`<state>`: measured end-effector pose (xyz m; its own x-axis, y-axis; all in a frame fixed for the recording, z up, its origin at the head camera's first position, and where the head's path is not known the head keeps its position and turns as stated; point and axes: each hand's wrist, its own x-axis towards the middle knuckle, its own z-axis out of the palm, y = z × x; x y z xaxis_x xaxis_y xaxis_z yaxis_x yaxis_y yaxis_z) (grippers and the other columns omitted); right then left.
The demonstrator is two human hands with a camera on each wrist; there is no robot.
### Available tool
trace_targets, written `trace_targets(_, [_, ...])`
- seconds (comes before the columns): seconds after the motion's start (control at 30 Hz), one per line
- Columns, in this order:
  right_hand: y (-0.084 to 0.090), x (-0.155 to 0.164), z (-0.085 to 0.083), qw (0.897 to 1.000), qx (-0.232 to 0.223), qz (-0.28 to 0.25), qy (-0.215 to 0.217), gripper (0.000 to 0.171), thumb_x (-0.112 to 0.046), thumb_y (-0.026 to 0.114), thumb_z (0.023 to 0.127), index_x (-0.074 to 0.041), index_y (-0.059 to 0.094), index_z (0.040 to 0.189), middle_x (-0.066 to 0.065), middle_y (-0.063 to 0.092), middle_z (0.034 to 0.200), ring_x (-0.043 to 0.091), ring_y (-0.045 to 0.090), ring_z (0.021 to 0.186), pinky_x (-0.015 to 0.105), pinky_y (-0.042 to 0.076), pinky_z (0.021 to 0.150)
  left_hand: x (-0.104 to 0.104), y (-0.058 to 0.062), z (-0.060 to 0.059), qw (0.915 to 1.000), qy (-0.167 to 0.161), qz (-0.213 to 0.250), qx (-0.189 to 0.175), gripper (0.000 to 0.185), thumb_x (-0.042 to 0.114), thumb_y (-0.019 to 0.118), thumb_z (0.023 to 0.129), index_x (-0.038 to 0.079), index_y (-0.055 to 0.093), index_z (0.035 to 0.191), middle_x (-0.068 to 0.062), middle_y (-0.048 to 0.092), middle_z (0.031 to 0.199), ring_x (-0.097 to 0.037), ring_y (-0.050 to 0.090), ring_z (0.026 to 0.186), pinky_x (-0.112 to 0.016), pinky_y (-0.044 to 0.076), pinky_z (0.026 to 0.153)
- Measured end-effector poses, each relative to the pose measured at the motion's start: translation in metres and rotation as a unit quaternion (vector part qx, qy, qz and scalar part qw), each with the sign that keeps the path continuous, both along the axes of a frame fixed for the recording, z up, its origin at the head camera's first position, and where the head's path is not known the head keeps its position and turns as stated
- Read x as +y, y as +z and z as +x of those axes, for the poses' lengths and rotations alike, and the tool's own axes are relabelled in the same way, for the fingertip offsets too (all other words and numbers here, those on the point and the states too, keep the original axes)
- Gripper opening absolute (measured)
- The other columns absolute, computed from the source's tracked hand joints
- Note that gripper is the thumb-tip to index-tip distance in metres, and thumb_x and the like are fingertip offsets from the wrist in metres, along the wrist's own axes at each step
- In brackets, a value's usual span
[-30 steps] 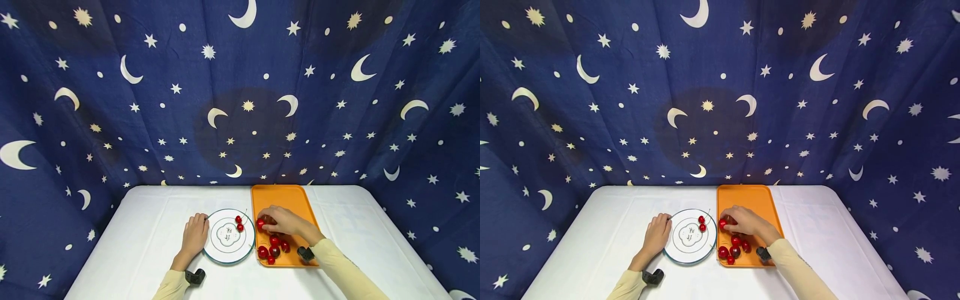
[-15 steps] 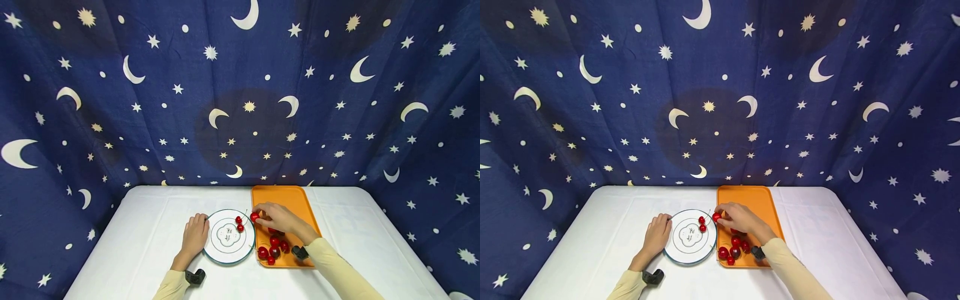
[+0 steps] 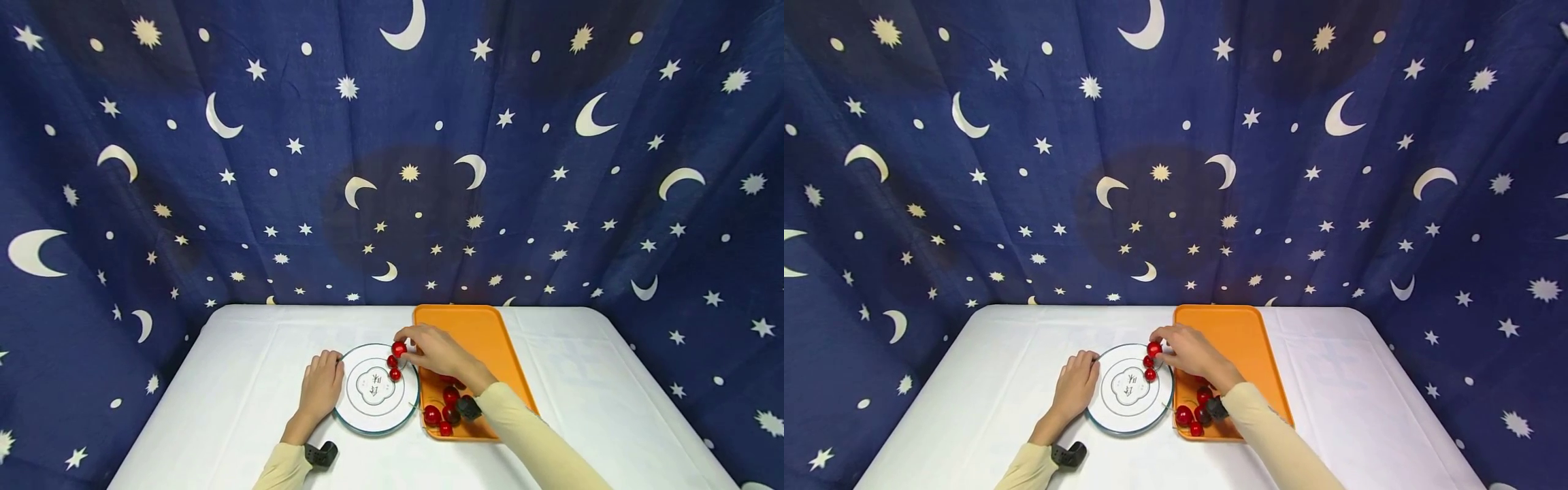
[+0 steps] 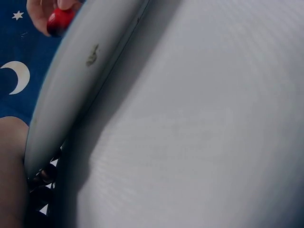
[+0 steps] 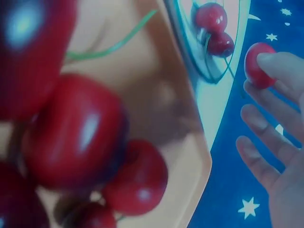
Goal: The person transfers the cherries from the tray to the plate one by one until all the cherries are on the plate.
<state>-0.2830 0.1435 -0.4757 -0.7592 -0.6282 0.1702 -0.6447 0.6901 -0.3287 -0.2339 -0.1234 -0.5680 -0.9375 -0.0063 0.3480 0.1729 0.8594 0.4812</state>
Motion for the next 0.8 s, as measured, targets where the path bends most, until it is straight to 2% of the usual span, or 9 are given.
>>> trace_targets(0.17, [-0.001, -0.013, -0.002, 1.0, 0.011, 0.004, -0.004, 0.028, -0.026, 0.076, 0.093, -0.019, 0.07, 0.119, -0.003, 0.073, 0.111, 0.016, 0.066, 0.099, 0.034, 0.057, 0.087, -0.001, 0.001, 0.0, 0.9999, 0.0, -0.003, -0.01, 0.022, 0.019, 0.05, 0.106, 0.005, 0.064, 0.116, -0.009, 0.063, 0.106, -0.024, 0.054, 0.098, -0.04, 0.042, 0.084])
trace_targets(0.3, [-0.002, -0.024, -0.002, 0.999, 0.026, 0.022, -0.002, 0.027, -0.027, 0.076, 0.093, -0.019, 0.07, 0.119, -0.003, 0.074, 0.109, 0.015, 0.064, 0.098, 0.032, 0.056, 0.085, -0.001, 0.0, -0.001, 0.9999, 0.001, 0.0, -0.012, 0.022, 0.02, 0.05, 0.106, 0.005, 0.064, 0.116, -0.009, 0.063, 0.106, -0.024, 0.054, 0.099, -0.04, 0.042, 0.085])
trace_targets(0.57, [-0.008, -0.038, 0.002, 0.999, 0.017, 0.042, 0.003, 0.032, -0.032, 0.078, 0.092, -0.02, 0.071, 0.12, -0.002, 0.074, 0.109, 0.013, 0.057, 0.091, 0.028, 0.052, 0.079, 0.0, -0.001, 0.0, 1.0, 0.001, -0.004, -0.002, 0.021, 0.019, 0.051, 0.106, 0.006, 0.064, 0.115, -0.009, 0.063, 0.105, -0.025, 0.054, 0.098, -0.04, 0.042, 0.084])
trace_targets(0.8, [-0.015, -0.04, 0.001, 0.998, 0.038, 0.057, 0.014, 0.031, -0.031, 0.078, 0.091, -0.02, 0.07, 0.119, -0.004, 0.074, 0.109, 0.014, 0.058, 0.095, 0.03, 0.053, 0.084, 0.0, -0.003, -0.002, 1.0, 0.0, -0.006, 0.004, 0.022, 0.019, 0.05, 0.106, 0.005, 0.064, 0.115, -0.009, 0.063, 0.105, -0.025, 0.053, 0.097, -0.04, 0.042, 0.084])
